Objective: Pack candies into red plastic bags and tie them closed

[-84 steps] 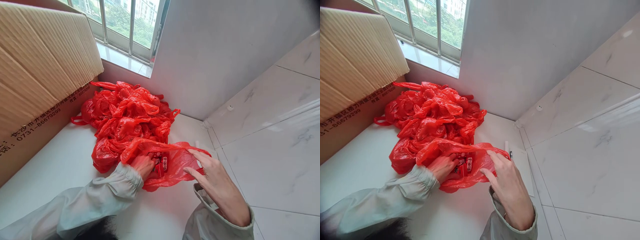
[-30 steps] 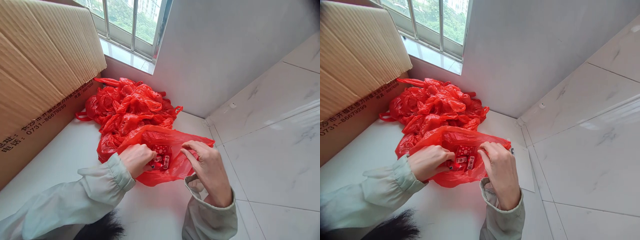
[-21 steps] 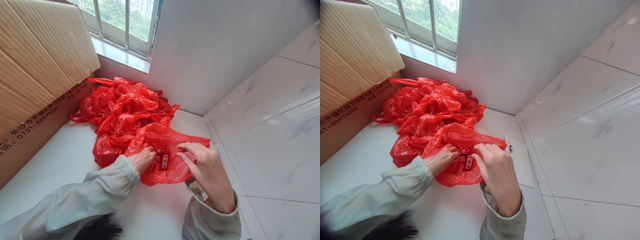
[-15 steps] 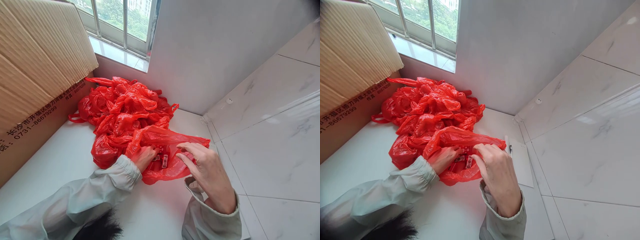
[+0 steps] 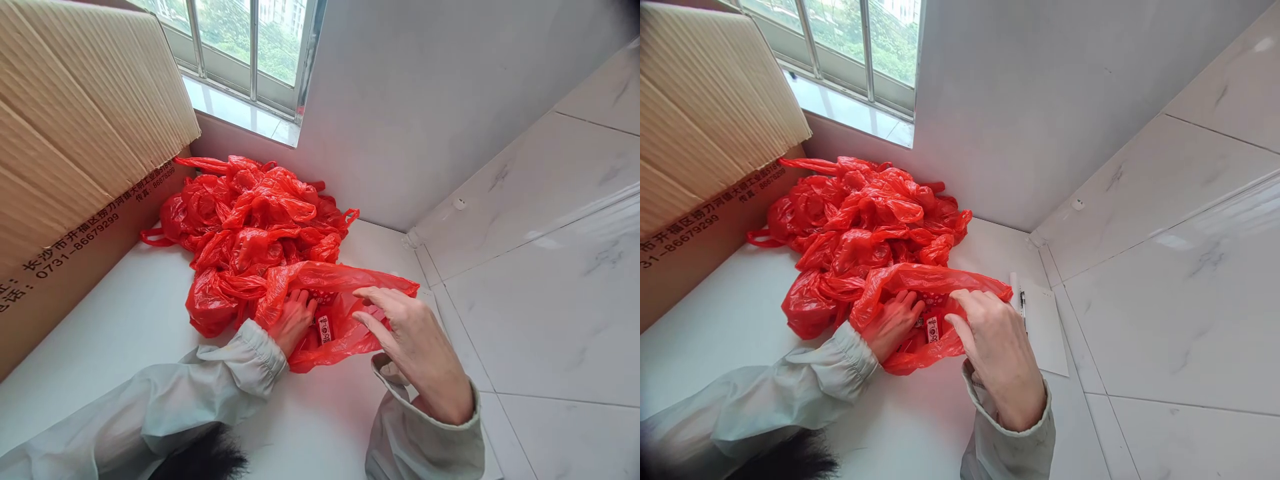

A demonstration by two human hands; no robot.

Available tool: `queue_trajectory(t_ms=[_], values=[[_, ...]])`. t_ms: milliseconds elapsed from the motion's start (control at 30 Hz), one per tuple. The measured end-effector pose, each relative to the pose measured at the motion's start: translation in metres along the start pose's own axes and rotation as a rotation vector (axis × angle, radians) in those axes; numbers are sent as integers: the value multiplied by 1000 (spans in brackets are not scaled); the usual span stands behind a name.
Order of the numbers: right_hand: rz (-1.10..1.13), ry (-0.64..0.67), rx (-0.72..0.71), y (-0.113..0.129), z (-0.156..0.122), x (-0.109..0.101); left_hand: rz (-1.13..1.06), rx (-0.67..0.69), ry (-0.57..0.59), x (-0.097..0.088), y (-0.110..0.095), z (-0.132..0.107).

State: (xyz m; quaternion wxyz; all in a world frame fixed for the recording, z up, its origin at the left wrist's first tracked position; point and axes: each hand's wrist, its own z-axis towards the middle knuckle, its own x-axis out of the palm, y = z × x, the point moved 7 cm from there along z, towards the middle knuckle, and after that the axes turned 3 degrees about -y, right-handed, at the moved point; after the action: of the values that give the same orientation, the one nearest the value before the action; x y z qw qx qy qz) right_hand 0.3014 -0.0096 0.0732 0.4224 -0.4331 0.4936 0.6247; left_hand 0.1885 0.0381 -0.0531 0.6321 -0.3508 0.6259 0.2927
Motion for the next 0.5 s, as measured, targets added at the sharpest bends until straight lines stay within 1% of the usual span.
queue_trajectory(t_ms=[100, 167, 267, 333, 433, 500], values=[[5, 9, 15, -2, -1, 0, -19, 29, 15, -1, 1, -1], [10, 11, 17, -3, -2, 0, -97, 48, 16, -7, 3, -2], [33, 22, 15, -3, -2, 1, -336, 22, -54, -23, 12, -3], [51, 36, 16, -4, -1, 3, -537, 22, -144, -37, 17, -4], [67, 42, 15, -4, 2, 7, -831, 105, -265, -57, 19, -9], [78, 32, 0, -4, 4, 10, -952, 147, -291, -67, 18, -13]])
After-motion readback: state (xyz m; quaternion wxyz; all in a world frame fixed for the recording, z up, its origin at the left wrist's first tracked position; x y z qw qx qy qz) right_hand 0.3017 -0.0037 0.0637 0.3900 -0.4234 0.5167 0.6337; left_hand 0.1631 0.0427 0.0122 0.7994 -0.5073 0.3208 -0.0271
